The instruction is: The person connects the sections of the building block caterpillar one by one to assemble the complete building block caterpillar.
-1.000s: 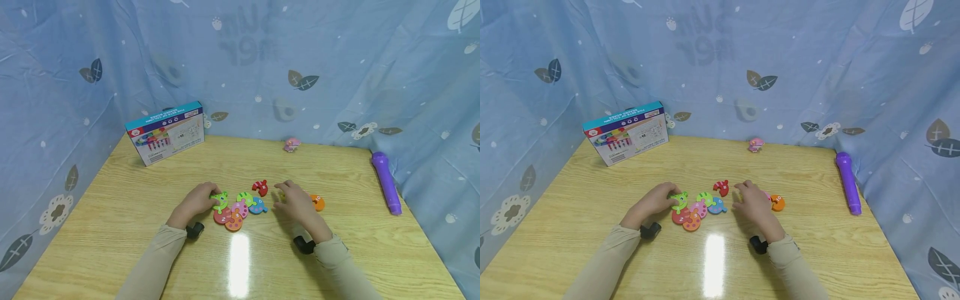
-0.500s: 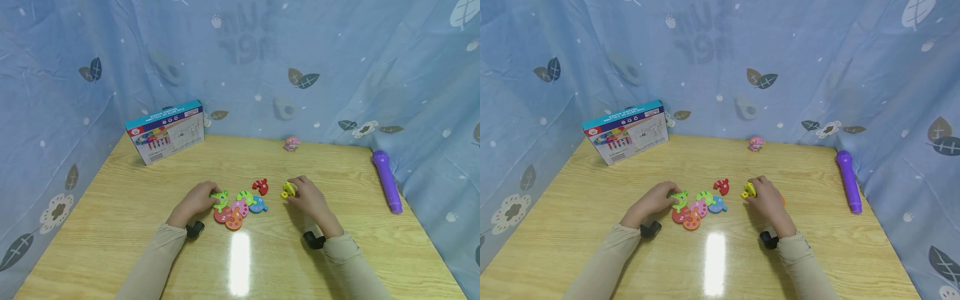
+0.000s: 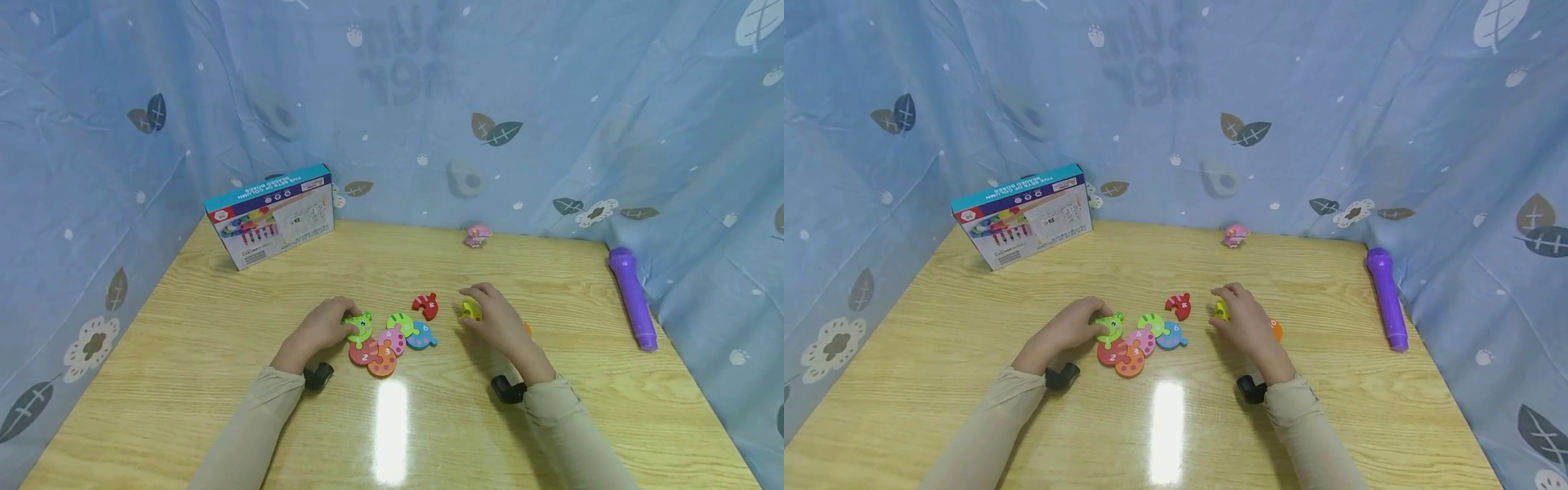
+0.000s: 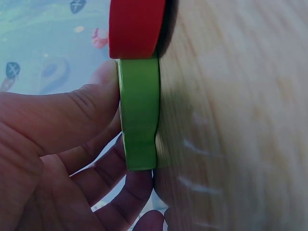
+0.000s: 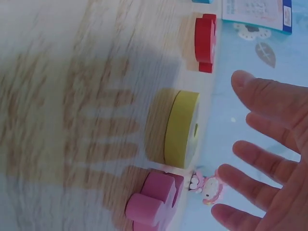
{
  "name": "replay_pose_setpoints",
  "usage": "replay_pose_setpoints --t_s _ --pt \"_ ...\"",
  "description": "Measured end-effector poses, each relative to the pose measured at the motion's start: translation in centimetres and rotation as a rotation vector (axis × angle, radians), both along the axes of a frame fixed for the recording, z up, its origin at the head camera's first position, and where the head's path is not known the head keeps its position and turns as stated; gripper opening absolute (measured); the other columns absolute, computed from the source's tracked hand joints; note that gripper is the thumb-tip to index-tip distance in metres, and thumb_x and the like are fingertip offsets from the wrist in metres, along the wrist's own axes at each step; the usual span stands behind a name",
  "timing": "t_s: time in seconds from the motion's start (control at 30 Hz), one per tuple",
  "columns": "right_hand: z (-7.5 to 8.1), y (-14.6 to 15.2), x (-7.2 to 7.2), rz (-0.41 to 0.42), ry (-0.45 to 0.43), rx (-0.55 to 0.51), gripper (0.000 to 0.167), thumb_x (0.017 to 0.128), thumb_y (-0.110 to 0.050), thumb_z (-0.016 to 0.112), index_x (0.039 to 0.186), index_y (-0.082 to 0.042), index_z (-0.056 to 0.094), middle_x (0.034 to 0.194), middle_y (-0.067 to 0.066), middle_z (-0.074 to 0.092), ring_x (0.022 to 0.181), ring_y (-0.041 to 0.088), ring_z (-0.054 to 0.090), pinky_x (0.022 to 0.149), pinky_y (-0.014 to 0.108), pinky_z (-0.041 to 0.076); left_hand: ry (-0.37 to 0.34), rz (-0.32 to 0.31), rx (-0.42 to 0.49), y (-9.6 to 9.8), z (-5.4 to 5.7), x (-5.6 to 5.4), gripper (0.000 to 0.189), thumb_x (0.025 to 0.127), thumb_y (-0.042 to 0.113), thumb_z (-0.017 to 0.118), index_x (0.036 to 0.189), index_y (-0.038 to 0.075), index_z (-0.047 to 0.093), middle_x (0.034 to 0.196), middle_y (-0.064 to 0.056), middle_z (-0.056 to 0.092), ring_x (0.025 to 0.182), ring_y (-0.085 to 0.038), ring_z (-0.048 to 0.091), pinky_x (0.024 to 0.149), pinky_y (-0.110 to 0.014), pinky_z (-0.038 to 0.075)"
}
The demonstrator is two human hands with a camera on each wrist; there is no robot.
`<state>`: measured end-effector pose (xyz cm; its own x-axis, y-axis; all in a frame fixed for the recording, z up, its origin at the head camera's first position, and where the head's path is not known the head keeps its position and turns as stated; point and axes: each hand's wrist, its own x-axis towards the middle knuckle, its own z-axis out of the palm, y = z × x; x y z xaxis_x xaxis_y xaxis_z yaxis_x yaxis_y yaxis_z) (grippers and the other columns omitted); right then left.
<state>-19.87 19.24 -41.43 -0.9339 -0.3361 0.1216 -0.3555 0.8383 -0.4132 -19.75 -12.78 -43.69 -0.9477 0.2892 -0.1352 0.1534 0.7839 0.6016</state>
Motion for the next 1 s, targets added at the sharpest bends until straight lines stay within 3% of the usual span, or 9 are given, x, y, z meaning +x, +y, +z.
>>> replay_pose_setpoints --t_s 0.23,0.53,1.0 --pt "-0.4 -0.4 -0.7 0.084 0.028 -0.043 0.052 0.077 -0.013 0.074 0.124 -0.003 0.054 0.124 0.016 0.048 0.112 0.032 0.048 0.090 0.047 0.043 -0.001 -0.002 0.001 0.0 0.1 0.0 0.019 0.081 0.014 0.070 0.099 0.009 0.065 0.096 -0.002 0.058 0.091 -0.018 0.054 0.086 -0.036 0.045" --pt "-0.8 -0.7 -1.4 0.118 -0.005 -0.014 0.053 0.077 -0.014 0.075 0.126 -0.007 0.054 0.128 0.016 0.046 0.117 0.034 0.044 0.095 0.049 0.040 0.004 -0.003 0.002 0.0 0.1 -0.1 0.019 0.081 0.014 0.070 0.098 0.009 0.065 0.095 -0.002 0.058 0.091 -0.018 0.054 0.086 -0.036 0.045" --pt "-0.6 1.4 -0.2 0.106 -0.002 -0.001 0.061 0.074 -0.011 0.077 0.128 -0.002 0.051 0.128 0.019 0.045 0.113 0.035 0.046 0.090 0.048 0.043 0.006 -0.015 -0.009 0.0 0.2 0.0 0.020 0.081 0.014 0.070 0.100 0.009 0.065 0.097 -0.002 0.058 0.094 -0.019 0.055 0.088 -0.037 0.045"
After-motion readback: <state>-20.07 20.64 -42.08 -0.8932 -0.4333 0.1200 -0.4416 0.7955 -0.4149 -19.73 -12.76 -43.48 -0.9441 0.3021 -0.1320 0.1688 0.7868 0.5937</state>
